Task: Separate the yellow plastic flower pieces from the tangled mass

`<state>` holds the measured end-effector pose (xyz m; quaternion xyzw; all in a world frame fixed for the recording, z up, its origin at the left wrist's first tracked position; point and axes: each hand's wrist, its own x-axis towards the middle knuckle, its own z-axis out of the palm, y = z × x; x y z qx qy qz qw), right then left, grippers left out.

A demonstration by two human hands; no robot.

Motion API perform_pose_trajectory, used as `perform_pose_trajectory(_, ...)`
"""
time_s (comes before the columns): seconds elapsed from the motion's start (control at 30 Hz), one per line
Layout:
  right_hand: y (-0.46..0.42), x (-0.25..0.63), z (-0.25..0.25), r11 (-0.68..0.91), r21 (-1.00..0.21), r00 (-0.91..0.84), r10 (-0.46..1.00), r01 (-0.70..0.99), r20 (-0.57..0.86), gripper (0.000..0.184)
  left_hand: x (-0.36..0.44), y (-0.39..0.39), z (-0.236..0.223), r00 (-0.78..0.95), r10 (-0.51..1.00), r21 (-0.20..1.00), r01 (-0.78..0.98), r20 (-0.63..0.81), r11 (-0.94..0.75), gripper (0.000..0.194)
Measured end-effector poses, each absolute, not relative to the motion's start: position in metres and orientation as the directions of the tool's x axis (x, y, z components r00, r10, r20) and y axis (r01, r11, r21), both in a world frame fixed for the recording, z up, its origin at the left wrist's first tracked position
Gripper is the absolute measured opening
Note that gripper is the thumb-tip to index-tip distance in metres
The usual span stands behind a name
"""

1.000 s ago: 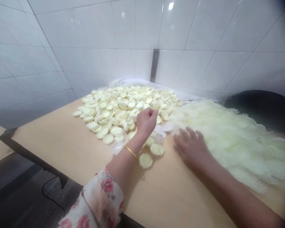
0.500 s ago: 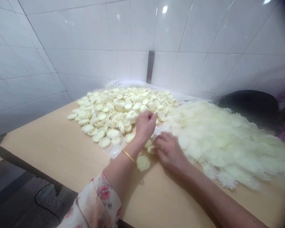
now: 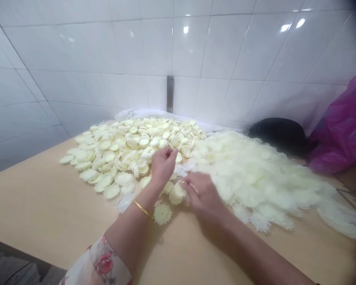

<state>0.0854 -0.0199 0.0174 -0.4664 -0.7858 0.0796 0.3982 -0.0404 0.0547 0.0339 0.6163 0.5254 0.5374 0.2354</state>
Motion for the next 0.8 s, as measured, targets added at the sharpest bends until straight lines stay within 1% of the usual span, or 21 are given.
perform_pose_trajectory(0.1, -0.017, 0.111, 0.024, 0.341, -0.659, 0.004, 0.886, 0.671, 0.463, 0.025, -0.032, 0.047, 0.036, -0.073, 0.936, 0.892, 0.336, 0.345, -0.302, 0.031)
perform_pose_trajectory(0.17, -0.015, 0.125, 0.023, 0.251, -0.710, 0.115, 0.898, 0.658, 0.424, 0.028, -0.021, 0.037, 0.034, 0.018, 0.969, 0.933, 0.264, 0.247, -0.243, 0.033)
perform_pose_trajectory(0.27, -0.015, 0.135, 0.016, 0.224, -0.720, 0.180, 0.880, 0.657, 0.439, 0.030, 0.000, 0.019, 0.028, 0.227, 0.969, 0.974, 0.177, 0.101, -0.143, 0.036)
perform_pose_trajectory(0.33, -0.017, 0.135, 0.013, 0.227, -0.751, 0.208, 0.875, 0.620, 0.436, 0.031, 0.010, 0.009, 0.024, 0.326, 0.942, 0.982, 0.143, 0.075, -0.127, 0.034)
perform_pose_trajectory(0.37, -0.017, 0.135, 0.013, 0.228, -0.793, 0.218, 0.886, 0.565, 0.409, 0.032, 0.014, 0.005, 0.022, 0.360, 0.930, 0.986, 0.116, 0.073, -0.123, 0.033)
perform_pose_trajectory(0.43, -0.018, 0.132, 0.014, 0.215, -0.902, 0.198, 0.932, 0.374, 0.304, 0.032, 0.016, 0.002, 0.021, 0.416, 0.906, 0.994, 0.039, 0.081, -0.107, 0.031)
perform_pose_trajectory(0.5, -0.018, 0.131, 0.017, 0.175, -0.971, 0.104, 0.976, 0.160, 0.193, 0.034, 0.016, 0.002, 0.021, 0.466, 0.881, 0.996, -0.056, 0.086, -0.068, 0.031)
perform_pose_trajectory(0.53, -0.018, 0.132, 0.018, 0.151, -0.983, 0.058, 0.986, 0.104, 0.158, 0.036, 0.015, 0.003, 0.021, 0.482, 0.873, 0.995, -0.096, 0.076, -0.033, 0.032)
perform_pose_trajectory(0.57, -0.018, 0.132, 0.019, 0.143, -0.984, 0.047, 0.988, 0.102, 0.148, 0.039, 0.014, 0.004, 0.020, 0.490, 0.870, 0.991, -0.131, 0.053, 0.013, 0.033)
perform_pose_trajectory(0.63, -0.019, 0.136, 0.020, 0.182, -0.960, 0.115, 0.971, 0.211, 0.210, 0.042, 0.013, 0.007, 0.020, 0.485, 0.875, 0.974, -0.190, -0.015, 0.122, 0.034)
perform_pose_trajectory(0.7, -0.020, 0.140, 0.020, 0.277, -0.895, 0.164, 0.922, 0.351, 0.350, 0.036, 0.012, 0.009, 0.021, 0.475, 0.876, 0.947, -0.239, -0.080, 0.216, 0.033)
perform_pose_trajectory(0.73, -0.020, 0.142, 0.020, 0.338, -0.852, 0.136, 0.898, 0.400, 0.419, 0.032, 0.012, 0.009, 0.021, 0.479, 0.872, 0.932, -0.262, -0.101, 0.251, 0.033)
perform_pose_trajectory(0.8, -0.022, 0.145, 0.021, 0.459, -0.775, 0.003, 0.860, 0.433, 0.511, 0.030, 0.013, 0.009, 0.023, 0.501, 0.855, 0.905, -0.289, -0.134, 0.311, 0.032)
